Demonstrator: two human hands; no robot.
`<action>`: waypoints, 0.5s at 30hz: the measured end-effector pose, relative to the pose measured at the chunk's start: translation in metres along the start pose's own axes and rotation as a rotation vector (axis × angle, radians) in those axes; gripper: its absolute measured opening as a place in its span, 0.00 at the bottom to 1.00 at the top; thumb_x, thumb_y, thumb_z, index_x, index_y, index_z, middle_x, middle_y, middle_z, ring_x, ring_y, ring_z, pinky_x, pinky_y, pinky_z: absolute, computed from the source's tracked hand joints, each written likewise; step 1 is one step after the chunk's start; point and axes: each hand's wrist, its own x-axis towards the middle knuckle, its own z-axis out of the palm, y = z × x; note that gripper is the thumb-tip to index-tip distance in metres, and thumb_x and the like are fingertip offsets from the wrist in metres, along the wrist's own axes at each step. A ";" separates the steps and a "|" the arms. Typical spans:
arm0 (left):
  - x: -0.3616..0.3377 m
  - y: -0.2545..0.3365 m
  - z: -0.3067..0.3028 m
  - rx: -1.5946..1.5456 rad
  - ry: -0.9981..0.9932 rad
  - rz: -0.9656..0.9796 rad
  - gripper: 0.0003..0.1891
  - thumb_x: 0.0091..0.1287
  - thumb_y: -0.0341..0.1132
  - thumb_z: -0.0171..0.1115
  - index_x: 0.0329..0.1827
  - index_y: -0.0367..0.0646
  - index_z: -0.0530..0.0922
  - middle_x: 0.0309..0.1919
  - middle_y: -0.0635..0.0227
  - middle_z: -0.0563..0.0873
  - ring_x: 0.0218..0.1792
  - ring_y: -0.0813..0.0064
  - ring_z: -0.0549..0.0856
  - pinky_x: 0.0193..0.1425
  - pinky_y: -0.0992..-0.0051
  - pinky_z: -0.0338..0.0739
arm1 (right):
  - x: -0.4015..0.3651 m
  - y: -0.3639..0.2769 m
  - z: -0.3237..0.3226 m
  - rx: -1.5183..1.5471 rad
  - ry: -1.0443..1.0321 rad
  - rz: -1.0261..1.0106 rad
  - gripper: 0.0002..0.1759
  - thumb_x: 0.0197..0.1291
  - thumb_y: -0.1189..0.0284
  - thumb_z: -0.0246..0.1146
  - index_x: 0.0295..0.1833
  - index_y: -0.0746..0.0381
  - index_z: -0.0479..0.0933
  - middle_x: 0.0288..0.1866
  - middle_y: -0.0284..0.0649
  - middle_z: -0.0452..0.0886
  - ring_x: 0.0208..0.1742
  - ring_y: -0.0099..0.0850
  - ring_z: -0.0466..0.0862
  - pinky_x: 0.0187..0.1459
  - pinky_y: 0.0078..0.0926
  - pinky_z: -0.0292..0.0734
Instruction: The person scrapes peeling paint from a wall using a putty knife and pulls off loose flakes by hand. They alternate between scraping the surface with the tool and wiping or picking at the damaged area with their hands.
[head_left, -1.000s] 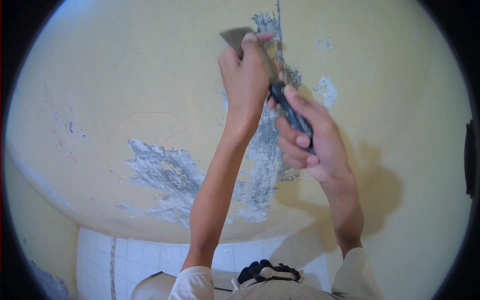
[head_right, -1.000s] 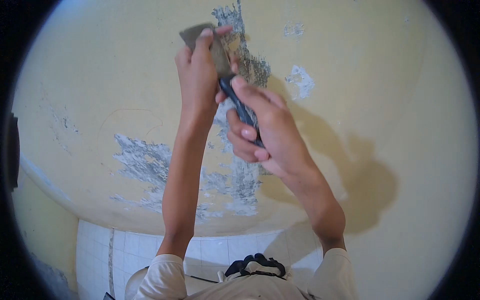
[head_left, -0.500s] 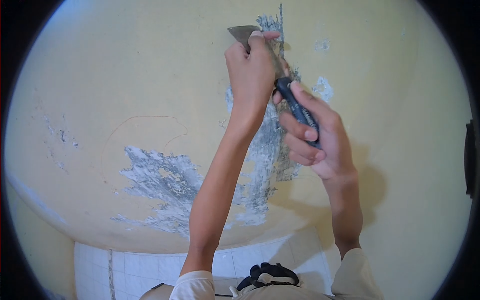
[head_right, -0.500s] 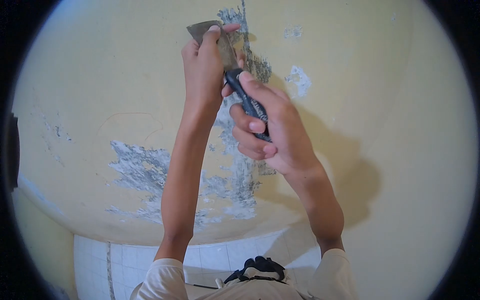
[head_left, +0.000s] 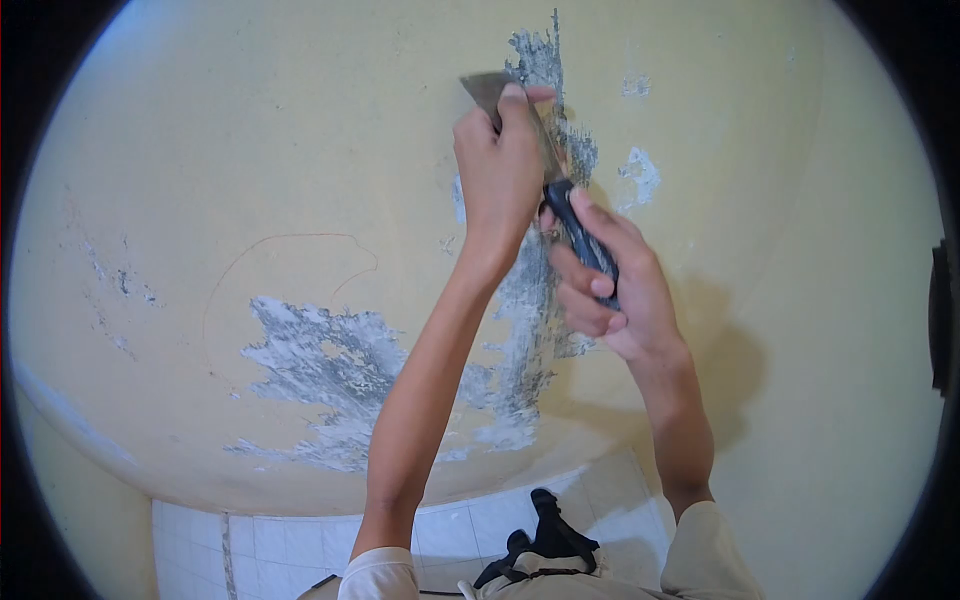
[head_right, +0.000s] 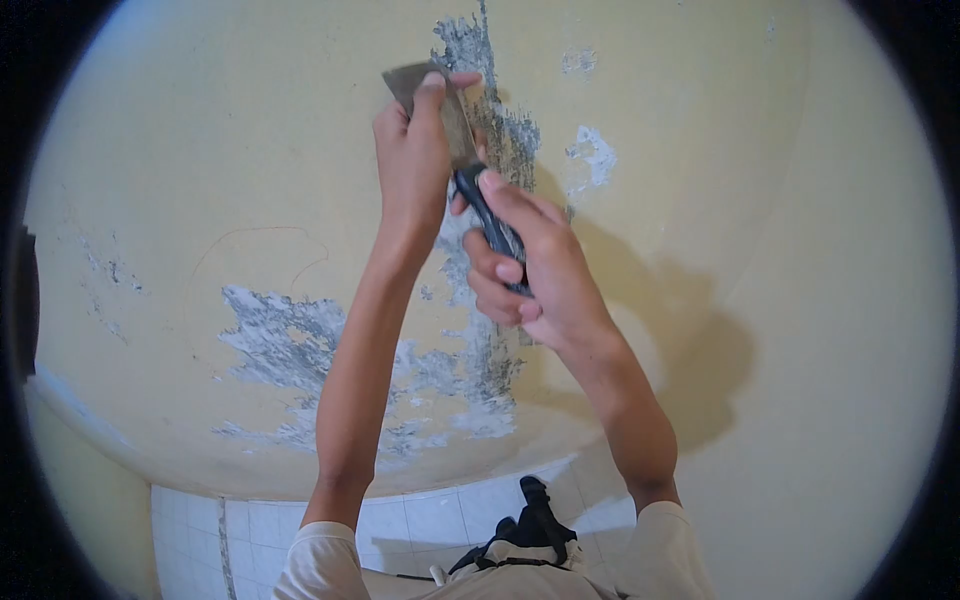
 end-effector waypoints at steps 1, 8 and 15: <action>0.003 0.005 -0.001 0.009 -0.017 -0.007 0.20 0.75 0.42 0.46 0.47 0.35 0.84 0.19 0.65 0.81 0.20 0.78 0.78 0.25 0.76 0.71 | 0.003 -0.008 0.003 0.012 -0.022 0.012 0.19 0.77 0.55 0.47 0.46 0.60 0.71 0.14 0.25 0.57 0.06 0.16 0.54 0.10 0.17 0.45; 0.002 0.000 0.005 -0.034 -0.010 -0.009 0.21 0.75 0.42 0.45 0.48 0.35 0.84 0.18 0.64 0.81 0.19 0.78 0.78 0.23 0.76 0.69 | 0.001 -0.018 0.000 -0.011 -0.035 0.047 0.20 0.77 0.54 0.48 0.47 0.60 0.71 0.15 0.24 0.57 0.07 0.15 0.53 0.10 0.16 0.45; 0.012 0.000 0.009 -0.013 0.029 0.050 0.21 0.75 0.41 0.45 0.44 0.33 0.83 0.17 0.63 0.80 0.18 0.76 0.79 0.24 0.74 0.71 | 0.005 -0.019 -0.009 -0.013 -0.078 0.053 0.20 0.77 0.54 0.48 0.47 0.60 0.71 0.15 0.24 0.58 0.07 0.15 0.54 0.11 0.17 0.46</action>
